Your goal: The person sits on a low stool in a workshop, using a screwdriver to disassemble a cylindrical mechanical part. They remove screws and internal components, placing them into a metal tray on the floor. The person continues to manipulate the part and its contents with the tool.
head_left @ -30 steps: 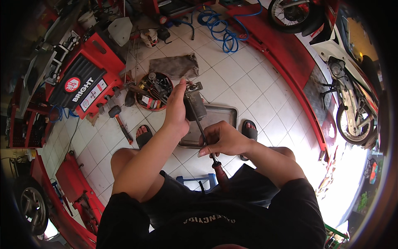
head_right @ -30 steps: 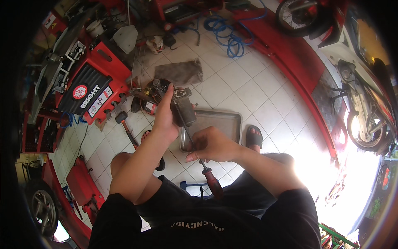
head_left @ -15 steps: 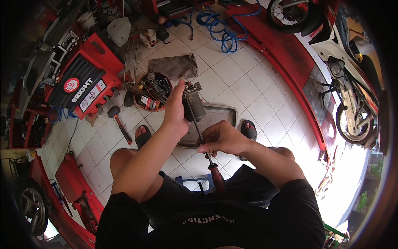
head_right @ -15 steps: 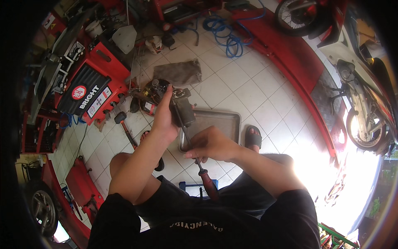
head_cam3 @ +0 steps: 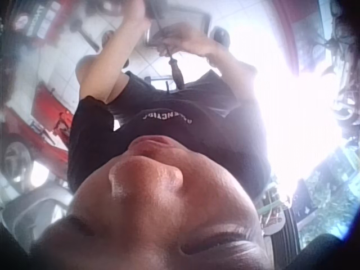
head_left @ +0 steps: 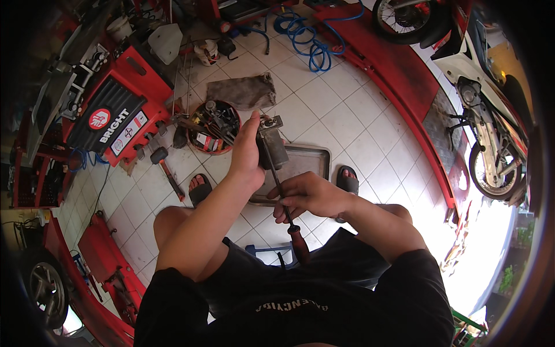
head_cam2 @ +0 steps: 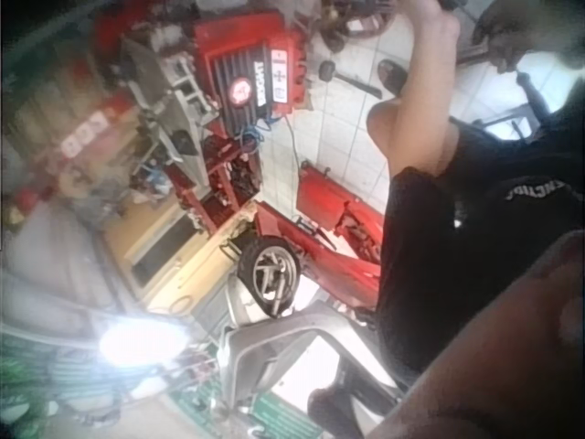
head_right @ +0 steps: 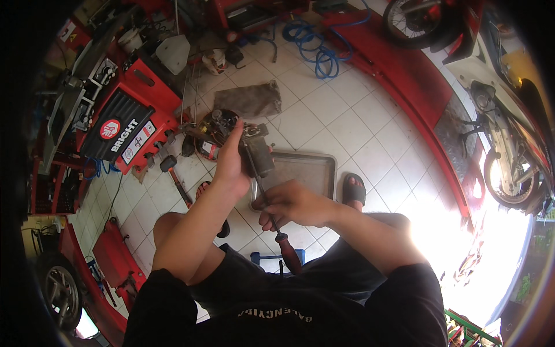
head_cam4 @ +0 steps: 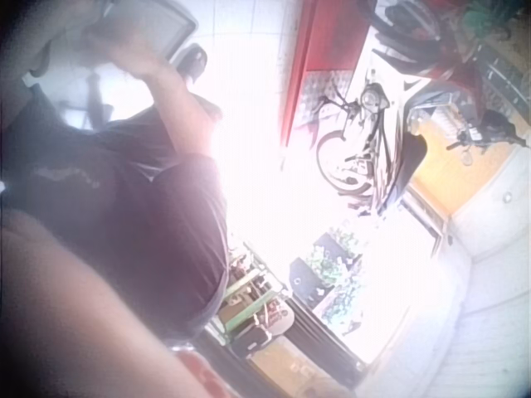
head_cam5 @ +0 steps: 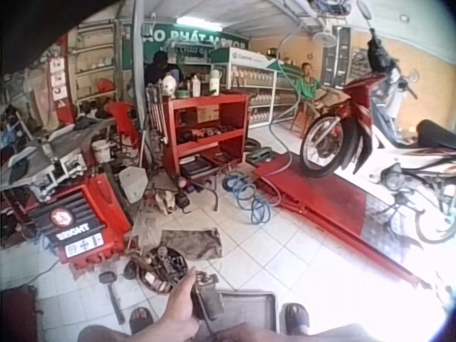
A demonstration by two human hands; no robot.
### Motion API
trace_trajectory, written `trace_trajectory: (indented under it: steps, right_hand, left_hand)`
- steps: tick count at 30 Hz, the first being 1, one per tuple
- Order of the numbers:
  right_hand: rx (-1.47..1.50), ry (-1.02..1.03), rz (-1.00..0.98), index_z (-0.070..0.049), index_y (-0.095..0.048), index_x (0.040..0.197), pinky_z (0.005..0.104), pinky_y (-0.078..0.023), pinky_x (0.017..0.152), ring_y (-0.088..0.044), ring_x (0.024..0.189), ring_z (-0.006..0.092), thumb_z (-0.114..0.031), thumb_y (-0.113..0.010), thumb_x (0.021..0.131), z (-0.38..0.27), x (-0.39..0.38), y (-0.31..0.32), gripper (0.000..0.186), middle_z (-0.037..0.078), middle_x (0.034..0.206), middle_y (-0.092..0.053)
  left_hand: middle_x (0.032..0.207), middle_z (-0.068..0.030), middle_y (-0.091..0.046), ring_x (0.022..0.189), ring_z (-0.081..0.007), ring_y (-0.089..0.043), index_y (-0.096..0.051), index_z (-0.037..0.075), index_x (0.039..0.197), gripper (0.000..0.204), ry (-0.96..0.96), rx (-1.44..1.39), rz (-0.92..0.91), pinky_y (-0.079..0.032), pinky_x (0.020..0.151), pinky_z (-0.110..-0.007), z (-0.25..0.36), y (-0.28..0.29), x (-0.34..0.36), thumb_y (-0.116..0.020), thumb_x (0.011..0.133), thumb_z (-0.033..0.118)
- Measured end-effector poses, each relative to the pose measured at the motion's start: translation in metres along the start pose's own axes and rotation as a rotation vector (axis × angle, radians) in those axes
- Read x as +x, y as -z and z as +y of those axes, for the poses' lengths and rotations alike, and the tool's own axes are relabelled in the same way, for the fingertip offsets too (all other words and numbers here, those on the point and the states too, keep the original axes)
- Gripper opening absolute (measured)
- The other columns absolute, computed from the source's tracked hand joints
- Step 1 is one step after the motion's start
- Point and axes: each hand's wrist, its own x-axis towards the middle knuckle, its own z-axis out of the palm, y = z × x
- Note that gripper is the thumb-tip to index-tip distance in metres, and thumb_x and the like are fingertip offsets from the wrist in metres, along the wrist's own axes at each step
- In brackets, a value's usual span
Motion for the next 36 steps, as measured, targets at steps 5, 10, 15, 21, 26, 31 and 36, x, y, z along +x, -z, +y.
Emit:
trace_trajectory:
  steps: [5,10,15,21,26,31,36]
  right_hand:
    - [-0.315,-0.045,0.066,0.006,-0.066,0.117,0.0335,-0.059,0.079,-0.072,0.086,0.0208,-0.022,-0.068,0.099,-0.005,0.001,0.004,0.034,0.012,0.092,-0.073]
    - [-0.349,0.039,0.046,0.005,-0.067,0.115,0.0345,-0.058,0.083,-0.072,0.089,0.0217,-0.029,-0.065,0.101,0.011,0.010,0.004,0.036,0.011,0.091,-0.073]
    - [0.043,0.036,-0.050,0.007,-0.058,0.122,0.0344,-0.059,0.086,-0.073,0.093,0.0237,-0.016,-0.057,0.103,0.004,0.000,-0.009,0.030,0.014,0.101,-0.073]
    - [-0.150,-0.047,0.003,0.005,-0.065,0.111,0.0323,-0.060,0.072,-0.073,0.089,0.0203,-0.016,-0.073,0.094,0.001,0.004,0.001,0.027,0.012,0.092,-0.073]
    - [-0.451,0.047,0.069,0.003,-0.068,0.097,0.0319,-0.057,0.069,-0.071,0.080,0.0188,-0.031,-0.077,0.092,0.002,0.007,0.000,0.036,0.007,0.078,-0.071]
    - [-0.318,0.086,0.033,0.003,-0.064,0.108,0.0344,-0.057,0.079,-0.071,0.089,0.0206,-0.036,-0.062,0.102,0.019,0.012,-0.004,0.039,0.008,0.086,-0.071]
    - [-0.024,-0.002,-0.070,0.006,-0.057,0.122,0.0363,-0.059,0.087,-0.072,0.096,0.0224,-0.020,-0.054,0.105,0.005,0.004,-0.011,0.031,0.012,0.096,-0.072]
  left_hand:
    - [0.093,-0.0071,-0.066,0.084,-0.0271,-0.069,-0.062,0.012,0.110,0.044,0.021,-0.015,0.036,-0.057,0.075,-0.048,0.002,-0.002,0.000,-0.065,0.095,0.054]
    - [0.093,-0.0069,-0.066,0.084,-0.0270,-0.069,-0.062,0.013,0.111,0.043,0.011,-0.023,-0.026,-0.057,0.074,-0.048,-0.001,0.000,0.000,-0.064,0.096,0.053]
    - [0.093,-0.0071,-0.066,0.084,-0.0269,-0.069,-0.061,0.013,0.112,0.043,-0.045,0.014,-0.049,-0.057,0.075,-0.047,-0.002,0.001,0.001,-0.064,0.097,0.053]
    - [0.094,-0.0072,-0.066,0.086,-0.0266,-0.069,-0.060,0.012,0.112,0.046,-0.019,0.019,0.003,-0.057,0.075,-0.046,0.003,-0.002,-0.003,-0.065,0.095,0.055]
    - [0.094,-0.0075,-0.066,0.086,-0.0267,-0.069,-0.060,0.012,0.111,0.047,-0.004,0.016,0.022,-0.057,0.075,-0.046,0.005,-0.002,-0.005,-0.065,0.095,0.056]
    - [0.093,-0.0069,-0.066,0.085,-0.0261,-0.069,-0.060,0.013,0.111,0.044,-0.012,-0.003,0.011,-0.057,0.074,-0.045,0.004,0.001,-0.002,-0.064,0.096,0.054]
    - [0.091,-0.0071,-0.066,0.083,-0.0258,-0.068,-0.060,0.012,0.111,0.042,-0.074,0.029,-0.016,-0.057,0.072,-0.045,0.001,0.001,-0.002,-0.062,0.098,0.052]
